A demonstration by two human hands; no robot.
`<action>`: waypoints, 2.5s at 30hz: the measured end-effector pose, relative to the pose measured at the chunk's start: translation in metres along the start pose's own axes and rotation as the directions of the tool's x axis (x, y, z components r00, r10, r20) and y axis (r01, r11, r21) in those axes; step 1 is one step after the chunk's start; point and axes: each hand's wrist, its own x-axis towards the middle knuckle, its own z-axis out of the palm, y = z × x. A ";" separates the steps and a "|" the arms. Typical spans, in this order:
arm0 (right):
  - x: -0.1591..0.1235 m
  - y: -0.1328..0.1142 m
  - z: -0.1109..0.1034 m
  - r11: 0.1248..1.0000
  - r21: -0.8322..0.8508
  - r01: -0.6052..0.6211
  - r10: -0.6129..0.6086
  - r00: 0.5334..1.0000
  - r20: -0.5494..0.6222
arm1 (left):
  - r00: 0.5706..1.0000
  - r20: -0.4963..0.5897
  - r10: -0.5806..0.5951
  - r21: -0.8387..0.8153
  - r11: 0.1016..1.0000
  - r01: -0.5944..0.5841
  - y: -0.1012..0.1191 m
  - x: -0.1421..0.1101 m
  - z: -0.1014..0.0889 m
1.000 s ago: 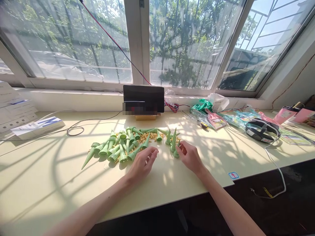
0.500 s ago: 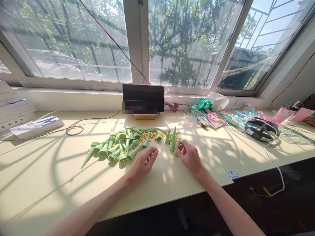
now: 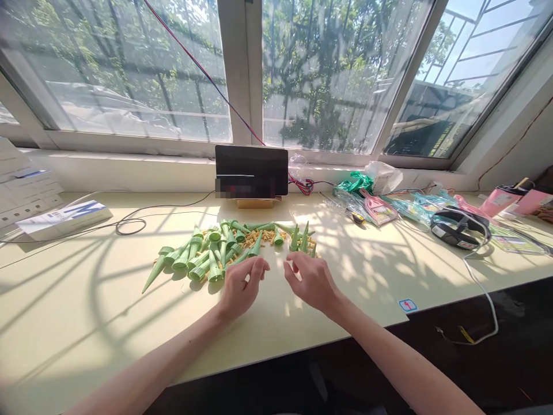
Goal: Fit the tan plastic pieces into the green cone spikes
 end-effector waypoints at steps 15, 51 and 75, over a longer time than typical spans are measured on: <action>0.051 -0.010 0.079 0.997 -0.050 0.055 -0.041 0.966 0.256 | 0.982 0.141 0.127 -0.075 0.990 -0.118 0.005 -0.005 -0.003; 0.038 -0.001 0.089 0.994 0.112 -0.010 -0.029 0.938 0.347 | 0.954 0.280 0.103 -0.004 0.994 -0.106 0.002 -0.005 0.001; 0.040 -0.005 0.083 0.961 0.257 -0.103 0.041 0.971 0.236 | 0.958 0.263 0.116 0.010 0.992 -0.123 0.000 -0.003 0.001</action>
